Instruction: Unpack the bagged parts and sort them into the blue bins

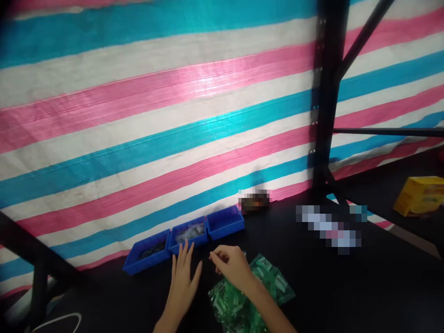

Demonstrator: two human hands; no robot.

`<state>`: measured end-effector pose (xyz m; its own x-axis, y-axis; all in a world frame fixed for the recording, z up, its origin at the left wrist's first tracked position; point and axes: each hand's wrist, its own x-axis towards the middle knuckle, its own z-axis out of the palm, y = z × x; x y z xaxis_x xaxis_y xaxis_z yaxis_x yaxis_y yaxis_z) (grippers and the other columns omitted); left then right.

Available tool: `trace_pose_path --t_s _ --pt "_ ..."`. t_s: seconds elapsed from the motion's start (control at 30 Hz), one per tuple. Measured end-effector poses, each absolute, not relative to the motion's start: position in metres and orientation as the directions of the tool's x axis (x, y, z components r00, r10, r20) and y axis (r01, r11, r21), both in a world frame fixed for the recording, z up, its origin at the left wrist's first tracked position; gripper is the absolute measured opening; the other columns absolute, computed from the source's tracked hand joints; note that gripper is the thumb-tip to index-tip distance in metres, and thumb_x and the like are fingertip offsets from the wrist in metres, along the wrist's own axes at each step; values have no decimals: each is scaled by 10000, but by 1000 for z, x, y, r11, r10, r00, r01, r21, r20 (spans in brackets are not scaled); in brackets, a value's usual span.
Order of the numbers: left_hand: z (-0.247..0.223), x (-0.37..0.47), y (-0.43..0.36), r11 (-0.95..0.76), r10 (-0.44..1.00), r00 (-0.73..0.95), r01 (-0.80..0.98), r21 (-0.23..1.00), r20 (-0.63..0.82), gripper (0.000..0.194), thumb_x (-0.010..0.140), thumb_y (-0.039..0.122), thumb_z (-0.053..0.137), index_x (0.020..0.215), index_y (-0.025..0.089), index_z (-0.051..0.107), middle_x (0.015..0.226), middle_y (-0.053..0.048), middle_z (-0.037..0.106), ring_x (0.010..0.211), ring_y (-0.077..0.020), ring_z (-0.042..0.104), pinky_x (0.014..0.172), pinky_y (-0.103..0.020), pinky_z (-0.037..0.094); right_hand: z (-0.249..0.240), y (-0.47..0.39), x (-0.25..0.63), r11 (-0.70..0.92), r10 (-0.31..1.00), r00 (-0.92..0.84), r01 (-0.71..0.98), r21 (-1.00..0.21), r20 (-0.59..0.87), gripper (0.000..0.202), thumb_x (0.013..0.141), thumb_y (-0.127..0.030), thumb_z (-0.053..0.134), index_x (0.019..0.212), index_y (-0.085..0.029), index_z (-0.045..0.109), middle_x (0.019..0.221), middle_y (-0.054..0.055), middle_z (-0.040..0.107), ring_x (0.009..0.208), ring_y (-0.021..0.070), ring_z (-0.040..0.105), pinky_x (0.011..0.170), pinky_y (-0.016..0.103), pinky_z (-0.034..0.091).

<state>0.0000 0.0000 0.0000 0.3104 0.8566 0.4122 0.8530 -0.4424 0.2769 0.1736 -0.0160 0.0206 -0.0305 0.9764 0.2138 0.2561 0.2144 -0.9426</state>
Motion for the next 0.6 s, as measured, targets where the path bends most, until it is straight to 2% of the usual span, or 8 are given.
trace_pose_path --t_s 0.07,0.13,0.27,0.4,0.5,0.6 --pt "-4 -7 17 -494 813 367 845 204 451 462 881 271 328 1330 170 285 1392 -117 307 1309 -245 182 1039 -531 178 8 -12 176 170 984 16 238 -956 179 345 820 -430 426 744 -153 617 532 10 595 489 134 586 469 206 432" --pt "-13 -12 24 -531 787 418 833 154 455 446 871 261 350 1309 184 323 1367 -109 352 1282 -238 268 1042 -514 198 1 -10 179 142 987 40 274 -951 158 342 820 -431 427 744 -158 618 538 10 603 488 134 586 470 207 425" --pt "-25 -14 20 -531 776 412 835 144 478 523 859 256 368 1355 191 215 1264 -95 474 1200 -213 404 1034 -482 248 7 -16 183 158 979 50 443 -883 200 312 836 -387 420 733 -178 628 555 1 620 499 120 570 494 201 383" --pt "-17 -6 25 -513 745 372 850 119 554 512 854 265 373 1345 203 243 1322 -92 405 1252 -241 318 1034 -476 237 22 -28 183 245 946 -3 658 -712 323 262 832 -328 447 684 -199 620 565 -18 598 530 106 535 530 199 339" --pt "-15 0 33 -551 709 414 830 83 571 523 852 282 378 1345 178 239 1360 -102 354 1276 -259 270 1033 -481 231 28 -33 182 274 935 -45 719 -638 351 237 836 -302 446 703 -202 615 603 -15 597 577 104 534 559 197 332" --pt "-16 -1 36 -543 713 391 833 106 582 547 852 293 382 1355 157 216 1335 -117 388 1250 -248 320 1036 -462 219 28 -34 182 283 932 -72 754 -592 355 216 838 -286 447 728 -207 615 627 -16 602 603 102 538 578 199 325"
